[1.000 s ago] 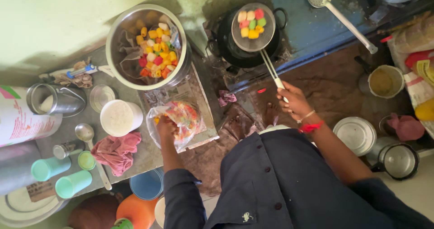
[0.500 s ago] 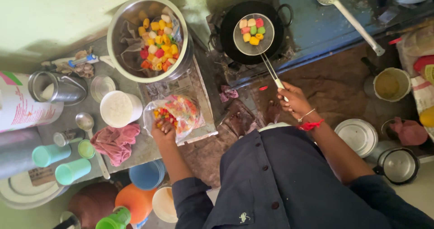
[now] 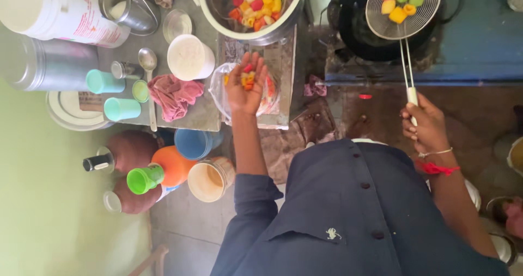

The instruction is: The person fries small colored snack pellets in a pan of oil, using a mesh strainer to scoop them out of the oil and transfer them to a bowl.

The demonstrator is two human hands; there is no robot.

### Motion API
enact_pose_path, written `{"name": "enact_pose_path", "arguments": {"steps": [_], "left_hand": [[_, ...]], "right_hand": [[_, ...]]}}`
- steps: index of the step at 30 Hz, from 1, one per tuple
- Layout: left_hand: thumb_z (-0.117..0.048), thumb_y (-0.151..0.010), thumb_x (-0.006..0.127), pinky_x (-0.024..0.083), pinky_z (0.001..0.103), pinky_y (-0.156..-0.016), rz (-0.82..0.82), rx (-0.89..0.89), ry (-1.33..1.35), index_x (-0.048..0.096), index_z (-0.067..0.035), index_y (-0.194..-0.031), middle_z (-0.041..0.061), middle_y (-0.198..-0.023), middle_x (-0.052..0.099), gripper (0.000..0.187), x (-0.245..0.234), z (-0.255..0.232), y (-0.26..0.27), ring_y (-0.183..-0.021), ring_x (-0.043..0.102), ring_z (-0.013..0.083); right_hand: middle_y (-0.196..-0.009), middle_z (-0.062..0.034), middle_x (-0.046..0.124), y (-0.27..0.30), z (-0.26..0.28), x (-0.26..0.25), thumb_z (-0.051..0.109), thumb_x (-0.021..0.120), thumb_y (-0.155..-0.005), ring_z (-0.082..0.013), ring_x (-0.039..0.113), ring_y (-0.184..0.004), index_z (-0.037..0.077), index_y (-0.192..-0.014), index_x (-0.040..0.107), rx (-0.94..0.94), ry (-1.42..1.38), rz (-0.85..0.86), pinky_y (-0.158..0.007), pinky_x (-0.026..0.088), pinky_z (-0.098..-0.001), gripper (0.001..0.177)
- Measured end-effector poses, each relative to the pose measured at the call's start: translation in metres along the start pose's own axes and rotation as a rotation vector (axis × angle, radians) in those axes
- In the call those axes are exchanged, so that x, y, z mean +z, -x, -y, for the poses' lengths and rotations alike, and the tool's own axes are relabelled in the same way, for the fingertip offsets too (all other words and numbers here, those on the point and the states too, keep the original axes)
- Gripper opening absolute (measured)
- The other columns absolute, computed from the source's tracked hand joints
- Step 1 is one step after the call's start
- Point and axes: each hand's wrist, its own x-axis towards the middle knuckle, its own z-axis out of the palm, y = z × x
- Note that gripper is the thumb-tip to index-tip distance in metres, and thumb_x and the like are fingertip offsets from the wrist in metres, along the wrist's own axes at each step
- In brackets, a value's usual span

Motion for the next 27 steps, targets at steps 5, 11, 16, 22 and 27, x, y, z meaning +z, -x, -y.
{"name": "enact_pose_path", "arguments": {"steps": [5, 11, 16, 22, 27], "left_hand": [[-0.025, -0.097, 0.052, 0.061, 0.042, -0.091, 0.015, -0.128, -0.065, 0.059, 0.002, -0.131, 0.019, -0.126, 0.068, 0.044, 0.022, 0.044, -0.027, -0.105, 0.071, 0.0288], [-0.024, -0.101, 0.062, 0.030, 0.025, -0.040, -0.055, -0.260, -0.756, 0.064, -0.008, -0.104, 0.005, -0.082, 0.062, 0.016, 0.022, 0.141, -0.115, -0.051, 0.043, 0.0100], [-0.023, -0.094, 0.067, 0.055, 0.049, -0.065, 0.425, 0.699, -2.093, 0.073, -0.006, -0.092, 0.021, -0.082, 0.073, 0.018, 0.034, 0.252, -0.193, -0.077, 0.070, 0.0388], [-0.012, -0.085, 0.061, 0.060, 0.047, -0.075, 0.857, 0.359, -2.551, 0.074, -0.008, -0.088, 0.022, -0.099, 0.072, 0.014, 0.057, 0.316, -0.201, -0.091, 0.072, 0.0370], [-0.012, -0.087, 0.062, 0.055, 0.051, -0.079, 0.837, 0.730, -2.320, 0.071, -0.007, -0.091, 0.016, -0.098, 0.069, 0.011, 0.102, 0.281, -0.115, -0.095, 0.068, 0.0362]], "right_hand": [[-0.085, 0.0015, 0.052, 0.000, 0.011, -0.013, 0.015, 0.056, -0.106, -0.0012, 0.037, -0.051, 0.010, -0.143, 0.053, -0.010, -0.002, 0.018, -0.040, 0.028, -0.0171, 0.038], [-0.081, 0.0016, 0.053, -0.003, 0.038, -0.031, 0.014, 0.056, -0.100, -0.0012, 0.037, -0.048, 0.014, -0.148, 0.052, 0.008, -0.004, -0.008, -0.038, 0.029, -0.0171, 0.049], [-0.080, 0.0013, 0.053, -0.007, 0.060, -0.043, 0.015, 0.057, -0.101, -0.0004, 0.036, -0.047, 0.015, -0.151, 0.050, 0.020, -0.025, -0.025, -0.037, 0.028, -0.0165, 0.050], [-0.080, 0.0008, 0.053, -0.015, 0.052, -0.052, 0.014, 0.058, -0.100, -0.0005, 0.036, -0.047, 0.014, -0.150, 0.050, -0.005, -0.060, -0.014, -0.037, 0.029, -0.0167, 0.051], [-0.080, 0.0009, 0.054, -0.013, 0.043, -0.049, 0.015, 0.059, -0.098, -0.0004, 0.036, -0.046, 0.016, -0.153, 0.048, 0.015, -0.075, -0.001, -0.037, 0.029, -0.0169, 0.056]]}}
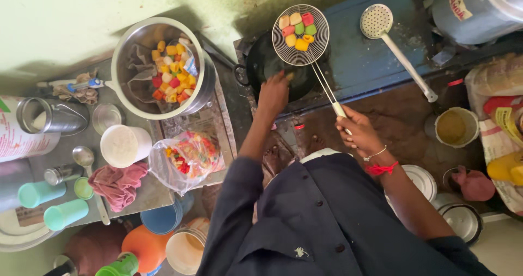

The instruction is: The person fries small colored snack pellets in a pan of oil, using a mesh strainer to scoop them out of the oil and transfer them to a bowl.

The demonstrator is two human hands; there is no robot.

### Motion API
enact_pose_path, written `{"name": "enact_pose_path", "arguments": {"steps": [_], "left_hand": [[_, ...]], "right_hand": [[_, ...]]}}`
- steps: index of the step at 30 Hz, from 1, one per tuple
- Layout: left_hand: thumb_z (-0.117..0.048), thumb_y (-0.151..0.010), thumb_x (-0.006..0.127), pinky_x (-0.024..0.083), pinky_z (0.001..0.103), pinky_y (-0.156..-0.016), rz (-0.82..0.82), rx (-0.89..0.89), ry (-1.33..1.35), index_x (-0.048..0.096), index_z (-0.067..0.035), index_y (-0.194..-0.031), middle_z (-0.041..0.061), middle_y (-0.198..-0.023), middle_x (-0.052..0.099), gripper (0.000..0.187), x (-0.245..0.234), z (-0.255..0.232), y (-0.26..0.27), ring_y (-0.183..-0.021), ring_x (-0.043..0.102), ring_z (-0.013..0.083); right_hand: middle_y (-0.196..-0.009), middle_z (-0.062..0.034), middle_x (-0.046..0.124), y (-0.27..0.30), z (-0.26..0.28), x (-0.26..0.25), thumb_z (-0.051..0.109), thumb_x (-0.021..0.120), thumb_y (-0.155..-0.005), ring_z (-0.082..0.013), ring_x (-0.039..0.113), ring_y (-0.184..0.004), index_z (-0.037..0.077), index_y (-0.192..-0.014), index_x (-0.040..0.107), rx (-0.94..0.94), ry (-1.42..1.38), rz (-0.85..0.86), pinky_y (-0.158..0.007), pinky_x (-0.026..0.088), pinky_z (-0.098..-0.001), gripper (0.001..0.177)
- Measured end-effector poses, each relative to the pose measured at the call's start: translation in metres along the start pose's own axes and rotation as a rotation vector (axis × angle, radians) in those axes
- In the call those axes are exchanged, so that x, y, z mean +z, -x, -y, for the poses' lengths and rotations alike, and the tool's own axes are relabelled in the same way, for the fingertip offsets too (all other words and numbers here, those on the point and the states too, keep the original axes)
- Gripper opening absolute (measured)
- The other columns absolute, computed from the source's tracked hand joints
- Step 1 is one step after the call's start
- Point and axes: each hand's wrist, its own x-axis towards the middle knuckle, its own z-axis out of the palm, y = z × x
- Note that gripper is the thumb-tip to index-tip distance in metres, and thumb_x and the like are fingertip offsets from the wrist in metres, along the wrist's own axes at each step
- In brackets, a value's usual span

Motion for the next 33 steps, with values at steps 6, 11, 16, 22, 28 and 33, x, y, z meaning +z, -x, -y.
{"name": "enact_pose_path", "arguments": {"steps": [6, 11, 16, 22, 28, 33], "left_hand": [[-0.009, -0.092, 0.066, 0.052, 0.049, -0.078, -0.320, -0.284, 0.296, 0.068, -0.005, -0.099, 0.016, -0.096, 0.065, 0.008, -0.079, -0.038, 0.152, -0.091, 0.064, 0.0389], [-0.001, -0.085, 0.067, 0.056, 0.043, -0.085, -0.491, -0.422, 0.302, 0.071, -0.005, -0.103, 0.014, -0.103, 0.071, 0.019, -0.107, -0.023, 0.275, -0.096, 0.069, 0.0337], [-0.002, -0.093, 0.070, 0.057, 0.040, -0.069, -0.684, -0.614, -0.061, 0.070, -0.001, -0.090, 0.015, -0.089, 0.073, 0.003, -0.135, 0.040, 0.320, -0.077, 0.072, 0.0323], [-0.006, -0.092, 0.064, 0.059, 0.044, -0.076, -0.639, -0.743, 0.181, 0.075, -0.001, -0.105, 0.020, -0.094, 0.075, 0.017, -0.096, 0.177, 0.336, -0.084, 0.075, 0.0331], [-0.012, -0.089, 0.061, 0.055, 0.051, -0.083, -0.104, -0.807, 0.017, 0.069, -0.001, -0.108, 0.025, -0.102, 0.071, 0.024, -0.016, 0.258, 0.333, -0.095, 0.069, 0.0430], [-0.011, -0.095, 0.055, 0.054, 0.052, -0.087, -0.133, -0.727, -0.124, 0.059, 0.001, -0.127, 0.028, -0.117, 0.066, 0.033, -0.004, 0.247, 0.323, -0.105, 0.065, 0.0463]], "right_hand": [[-0.080, 0.0009, 0.053, 0.001, -0.025, 0.016, 0.016, 0.058, -0.099, -0.0008, 0.035, -0.045, 0.015, -0.153, 0.048, 0.049, 0.001, -0.036, -0.036, 0.028, -0.0175, 0.056], [-0.083, 0.0002, 0.052, 0.015, -0.030, 0.039, 0.014, 0.055, -0.101, -0.0011, 0.037, -0.048, 0.015, -0.155, 0.047, 0.007, 0.012, -0.042, -0.037, 0.029, -0.0171, 0.054], [-0.081, 0.0004, 0.051, 0.037, -0.034, 0.053, 0.015, 0.051, -0.103, -0.0014, 0.036, -0.047, 0.016, -0.151, 0.047, -0.059, -0.020, -0.008, -0.036, 0.028, -0.0171, 0.048], [-0.082, 0.0004, 0.050, 0.021, -0.067, 0.050, 0.017, 0.052, -0.106, -0.0018, 0.036, -0.049, 0.012, -0.147, 0.051, 0.007, -0.027, -0.025, -0.038, 0.029, -0.0171, 0.042], [-0.082, 0.0012, 0.051, 0.037, -0.079, 0.052, 0.017, 0.053, -0.103, -0.0017, 0.037, -0.049, 0.014, -0.149, 0.048, -0.064, -0.044, -0.010, -0.037, 0.029, -0.0172, 0.046], [-0.081, 0.0007, 0.052, 0.014, -0.086, 0.065, 0.016, 0.054, -0.102, -0.0018, 0.039, -0.048, 0.015, -0.151, 0.047, -0.048, -0.027, -0.050, -0.036, 0.030, -0.0180, 0.050]]}}
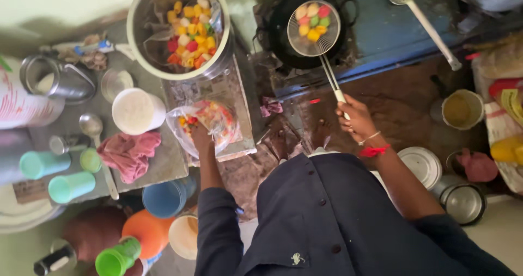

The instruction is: The person fries small colored snack pellets in a pan of oil, using a mesh strainer to scoop them out of the oil and transfer them to a bowl.

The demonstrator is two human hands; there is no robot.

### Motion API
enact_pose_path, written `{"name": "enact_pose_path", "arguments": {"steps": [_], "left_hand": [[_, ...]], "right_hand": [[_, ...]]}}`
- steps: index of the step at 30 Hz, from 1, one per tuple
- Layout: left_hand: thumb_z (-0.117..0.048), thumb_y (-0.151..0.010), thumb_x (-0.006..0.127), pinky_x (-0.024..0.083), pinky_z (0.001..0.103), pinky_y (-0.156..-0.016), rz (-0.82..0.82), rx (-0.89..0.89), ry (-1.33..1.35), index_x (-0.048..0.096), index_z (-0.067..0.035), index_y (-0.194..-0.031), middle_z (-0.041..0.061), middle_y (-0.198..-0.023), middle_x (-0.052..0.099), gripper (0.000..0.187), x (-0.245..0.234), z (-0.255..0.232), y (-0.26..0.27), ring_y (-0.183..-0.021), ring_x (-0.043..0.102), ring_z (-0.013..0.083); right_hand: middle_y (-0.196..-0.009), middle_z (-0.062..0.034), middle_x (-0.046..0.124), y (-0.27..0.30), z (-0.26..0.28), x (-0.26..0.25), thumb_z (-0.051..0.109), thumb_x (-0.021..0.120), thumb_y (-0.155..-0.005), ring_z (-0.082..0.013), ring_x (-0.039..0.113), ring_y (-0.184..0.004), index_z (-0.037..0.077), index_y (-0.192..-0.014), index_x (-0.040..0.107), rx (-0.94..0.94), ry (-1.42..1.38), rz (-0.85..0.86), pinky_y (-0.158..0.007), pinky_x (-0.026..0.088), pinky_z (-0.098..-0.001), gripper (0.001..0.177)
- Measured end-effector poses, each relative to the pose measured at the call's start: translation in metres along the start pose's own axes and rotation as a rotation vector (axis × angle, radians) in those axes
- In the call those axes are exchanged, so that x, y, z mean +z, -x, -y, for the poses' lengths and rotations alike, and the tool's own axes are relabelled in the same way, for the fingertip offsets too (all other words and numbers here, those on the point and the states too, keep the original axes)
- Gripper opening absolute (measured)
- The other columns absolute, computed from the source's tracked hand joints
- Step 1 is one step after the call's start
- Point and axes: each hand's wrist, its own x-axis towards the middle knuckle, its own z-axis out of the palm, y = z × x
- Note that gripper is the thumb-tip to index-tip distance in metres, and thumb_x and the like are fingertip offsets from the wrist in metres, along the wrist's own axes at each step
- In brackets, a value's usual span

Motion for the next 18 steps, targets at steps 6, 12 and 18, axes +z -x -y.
{"name": "enact_pose_path", "arguments": {"steps": [6, 12, 18], "left_hand": [[-0.014, -0.092, 0.058, 0.055, 0.053, -0.084, 0.031, -0.045, -0.102, 0.052, 0.003, -0.128, 0.024, -0.116, 0.063, 0.040, -0.003, -0.003, 0.021, -0.107, 0.062, 0.0438], [-0.017, -0.096, 0.058, 0.053, 0.054, -0.083, -0.115, -0.013, -0.004, 0.060, 0.002, -0.112, 0.025, -0.107, 0.064, 0.025, 0.003, -0.017, 0.019, -0.101, 0.063, 0.0438], [-0.015, -0.087, 0.060, 0.050, 0.056, -0.075, -0.287, 0.275, 0.005, 0.062, 0.004, -0.102, 0.027, -0.094, 0.064, 0.025, 0.006, -0.012, 0.030, -0.088, 0.063, 0.0453]], "right_hand": [[-0.082, 0.0010, 0.052, 0.020, 0.007, 0.017, 0.016, 0.056, -0.102, -0.0007, 0.036, -0.047, 0.017, -0.153, 0.048, -0.016, -0.027, -0.010, -0.037, 0.028, -0.0164, 0.052], [-0.081, 0.0011, 0.051, 0.001, 0.000, 0.016, 0.017, 0.056, -0.101, -0.0012, 0.036, -0.047, 0.017, -0.149, 0.050, 0.040, -0.041, -0.016, -0.037, 0.028, -0.0166, 0.048], [-0.084, 0.0016, 0.050, 0.026, 0.016, 0.018, 0.016, 0.054, -0.103, -0.0006, 0.037, -0.049, 0.015, -0.148, 0.051, -0.022, -0.040, 0.018, -0.038, 0.029, -0.0162, 0.045]]}}
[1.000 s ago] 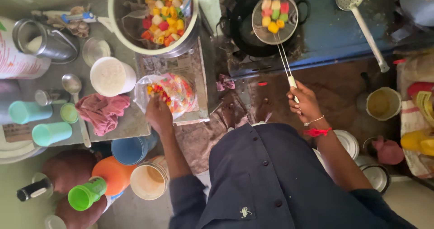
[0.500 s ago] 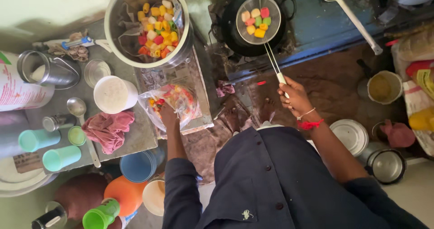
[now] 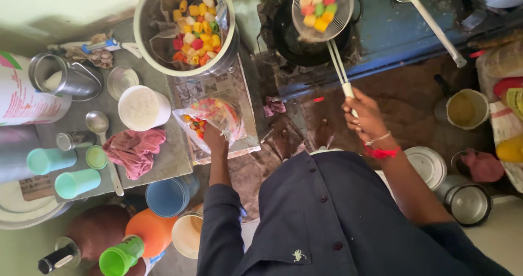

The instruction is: The person fries small colored snack pellets in a pan of oil, using a mesh strainer to scoop them out of the oil and transfer them to a bowl.

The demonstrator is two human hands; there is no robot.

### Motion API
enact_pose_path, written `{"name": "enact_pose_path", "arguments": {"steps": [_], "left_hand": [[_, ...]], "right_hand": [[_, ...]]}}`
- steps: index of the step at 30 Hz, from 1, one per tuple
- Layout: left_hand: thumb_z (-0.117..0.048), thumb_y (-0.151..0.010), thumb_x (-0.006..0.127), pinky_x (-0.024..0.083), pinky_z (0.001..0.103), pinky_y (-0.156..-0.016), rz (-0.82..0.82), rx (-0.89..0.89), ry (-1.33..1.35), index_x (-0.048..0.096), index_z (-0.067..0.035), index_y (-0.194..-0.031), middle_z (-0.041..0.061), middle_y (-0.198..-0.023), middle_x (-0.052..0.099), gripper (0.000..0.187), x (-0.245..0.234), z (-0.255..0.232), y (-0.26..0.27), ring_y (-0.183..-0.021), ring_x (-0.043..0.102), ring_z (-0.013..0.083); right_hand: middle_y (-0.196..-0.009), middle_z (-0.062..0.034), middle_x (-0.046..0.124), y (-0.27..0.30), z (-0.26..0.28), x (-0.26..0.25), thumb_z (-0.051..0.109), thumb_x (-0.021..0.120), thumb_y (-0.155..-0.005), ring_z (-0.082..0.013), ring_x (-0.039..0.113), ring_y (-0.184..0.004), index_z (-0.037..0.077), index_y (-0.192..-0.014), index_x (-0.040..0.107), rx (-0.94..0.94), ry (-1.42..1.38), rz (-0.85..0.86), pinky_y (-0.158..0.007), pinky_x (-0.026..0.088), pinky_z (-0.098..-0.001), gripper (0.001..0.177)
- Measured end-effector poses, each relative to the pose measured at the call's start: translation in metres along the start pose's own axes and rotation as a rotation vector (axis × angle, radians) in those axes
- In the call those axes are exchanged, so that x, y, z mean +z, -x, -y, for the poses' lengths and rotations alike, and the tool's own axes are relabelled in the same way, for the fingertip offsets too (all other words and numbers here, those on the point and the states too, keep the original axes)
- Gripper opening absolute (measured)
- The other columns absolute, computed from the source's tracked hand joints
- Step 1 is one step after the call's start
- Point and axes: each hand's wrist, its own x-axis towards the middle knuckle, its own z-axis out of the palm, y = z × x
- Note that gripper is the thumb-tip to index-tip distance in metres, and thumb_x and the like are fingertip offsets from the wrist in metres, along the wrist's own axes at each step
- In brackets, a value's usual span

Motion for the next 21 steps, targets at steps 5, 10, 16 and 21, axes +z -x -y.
{"name": "enact_pose_path", "arguments": {"steps": [5, 10, 16, 21], "left_hand": [[-0.007, -0.086, 0.062, 0.048, 0.057, -0.070, 0.089, -0.055, 0.024, 0.061, 0.001, -0.097, 0.024, -0.090, 0.064, 0.014, -0.003, -0.002, 0.000, -0.086, 0.063, 0.0458], [-0.006, -0.071, 0.067, 0.051, 0.055, -0.069, 0.184, -0.080, 0.033, 0.064, -0.006, -0.094, 0.019, -0.084, 0.067, 0.023, -0.004, 0.012, -0.002, -0.084, 0.064, 0.0441], [-0.017, -0.093, 0.057, 0.049, 0.039, -0.055, 0.326, -0.455, 0.651, 0.065, -0.011, -0.092, 0.005, -0.076, 0.066, 0.011, -0.003, 0.028, -0.020, -0.067, 0.068, 0.0239], [-0.028, -0.095, 0.063, 0.031, 0.023, -0.035, 0.050, -1.313, 1.957, 0.058, -0.015, -0.083, -0.002, -0.066, 0.055, 0.018, -0.010, 0.035, -0.022, -0.048, 0.048, 0.0103]], "right_hand": [[-0.082, 0.0010, 0.050, 0.004, 0.008, -0.006, 0.017, 0.054, -0.104, -0.0014, 0.035, -0.048, 0.013, -0.147, 0.050, -0.021, -0.004, -0.025, -0.037, 0.027, -0.0169, 0.044], [-0.082, 0.0010, 0.050, -0.008, 0.000, -0.011, 0.015, 0.054, -0.102, -0.0018, 0.036, -0.049, 0.016, -0.149, 0.050, 0.040, 0.042, -0.059, -0.038, 0.028, -0.0174, 0.047], [-0.082, 0.0011, 0.051, 0.007, 0.004, -0.013, 0.016, 0.054, -0.102, -0.0016, 0.036, -0.048, 0.017, -0.148, 0.050, -0.006, 0.027, -0.035, -0.037, 0.027, -0.0169, 0.046], [-0.082, 0.0006, 0.052, -0.029, -0.017, -0.029, 0.015, 0.055, -0.103, -0.0015, 0.035, -0.048, 0.013, -0.139, 0.053, 0.067, 0.029, -0.009, -0.037, 0.027, -0.0171, 0.036]]}}
